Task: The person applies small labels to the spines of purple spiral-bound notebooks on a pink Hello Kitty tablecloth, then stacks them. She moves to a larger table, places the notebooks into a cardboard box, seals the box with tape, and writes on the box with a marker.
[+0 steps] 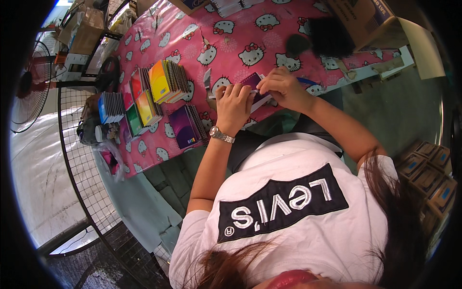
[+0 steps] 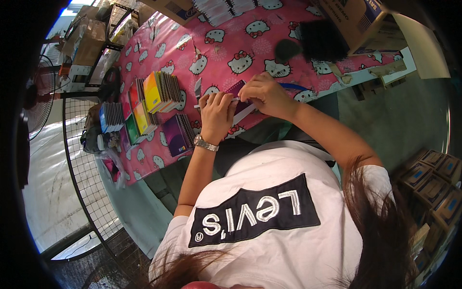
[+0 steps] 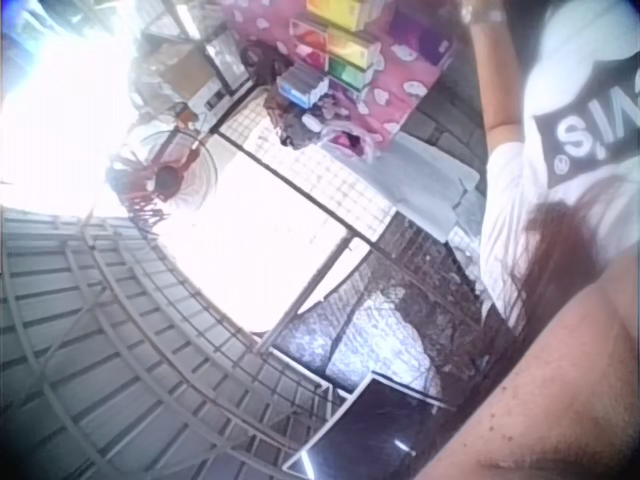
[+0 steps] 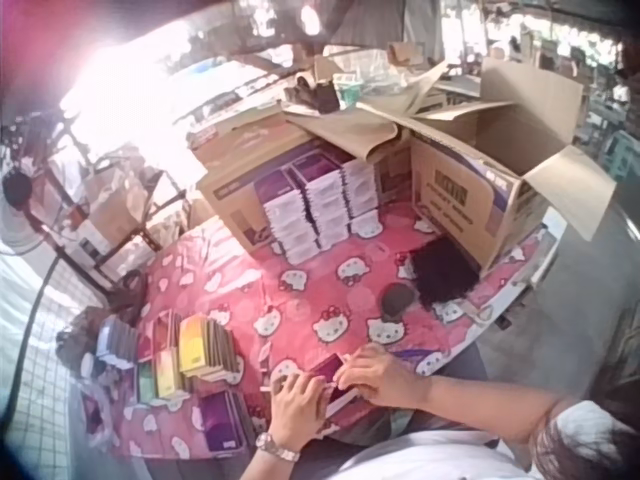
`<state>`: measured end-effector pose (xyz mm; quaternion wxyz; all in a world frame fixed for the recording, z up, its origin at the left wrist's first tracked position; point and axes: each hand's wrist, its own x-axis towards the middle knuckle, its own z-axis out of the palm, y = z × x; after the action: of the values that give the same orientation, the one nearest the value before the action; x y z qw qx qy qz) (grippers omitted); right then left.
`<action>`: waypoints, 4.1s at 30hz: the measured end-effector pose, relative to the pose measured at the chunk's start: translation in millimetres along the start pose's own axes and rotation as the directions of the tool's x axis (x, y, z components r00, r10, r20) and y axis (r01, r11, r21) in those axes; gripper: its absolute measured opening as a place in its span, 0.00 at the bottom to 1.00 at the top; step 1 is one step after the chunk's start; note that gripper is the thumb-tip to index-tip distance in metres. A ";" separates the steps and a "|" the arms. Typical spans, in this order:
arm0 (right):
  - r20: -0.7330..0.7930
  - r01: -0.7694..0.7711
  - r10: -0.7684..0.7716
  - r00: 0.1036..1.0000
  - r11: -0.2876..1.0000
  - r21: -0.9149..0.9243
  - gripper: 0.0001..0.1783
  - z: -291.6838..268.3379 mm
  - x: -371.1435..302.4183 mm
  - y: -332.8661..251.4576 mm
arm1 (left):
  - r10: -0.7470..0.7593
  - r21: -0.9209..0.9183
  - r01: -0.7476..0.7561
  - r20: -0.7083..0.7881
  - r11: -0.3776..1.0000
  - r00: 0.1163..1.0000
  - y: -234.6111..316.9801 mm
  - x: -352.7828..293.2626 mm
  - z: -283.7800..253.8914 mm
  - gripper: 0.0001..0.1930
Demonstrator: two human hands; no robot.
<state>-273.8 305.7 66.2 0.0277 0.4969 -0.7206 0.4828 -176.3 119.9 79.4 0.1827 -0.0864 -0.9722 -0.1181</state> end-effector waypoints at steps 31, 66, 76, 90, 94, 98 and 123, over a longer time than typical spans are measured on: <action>0.051 -0.045 0.102 0.993 0.759 -0.650 0.14 -38.4 -25.0 118.4 | 0.064 -0.119 -0.065 -0.012 0.991 0.998 8.6 -0.2 0.2 0.08; 0.688 -0.524 0.168 0.706 0.778 0.347 0.22 -16.5 41.1 29.4 | -0.079 -0.129 0.078 -0.001 0.989 0.997 4.9 -8.3 3.5 0.18; 0.667 -0.656 0.010 0.745 0.197 0.729 0.23 -17.2 35.7 13.8 | -0.109 -0.187 0.102 -0.030 0.977 0.994 1.9 -15.1 0.1 0.19; 0.759 -0.715 0.167 0.630 0.506 0.482 0.22 -4.7 63.3 16.0 | -0.148 -0.395 0.136 -0.001 0.909 0.989 -23.6 -18.1 -11.8 0.12; 0.694 -0.654 0.087 0.715 0.434 0.619 0.23 -7.5 62.4 17.6 | -0.067 -0.176 0.037 -0.170 0.984 0.983 -22.9 -20.7 -5.5 0.13; 0.697 -0.651 0.052 0.715 0.412 0.637 0.23 -4.2 68.4 12.8 | -0.277 -0.474 0.254 0.020 0.843 0.961 -27.5 -22.3 -2.3 0.12; 0.574 -0.689 0.387 0.721 0.316 0.652 0.20 6.3 52.9 26.1 | -0.391 -0.618 0.367 0.104 0.695 0.915 -15.6 -18.9 18.9 0.13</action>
<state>-317.1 265.7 73.0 -0.4923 0.2413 -0.5152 0.6588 -168.6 107.5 52.1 0.1326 0.0622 -0.8702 -0.4705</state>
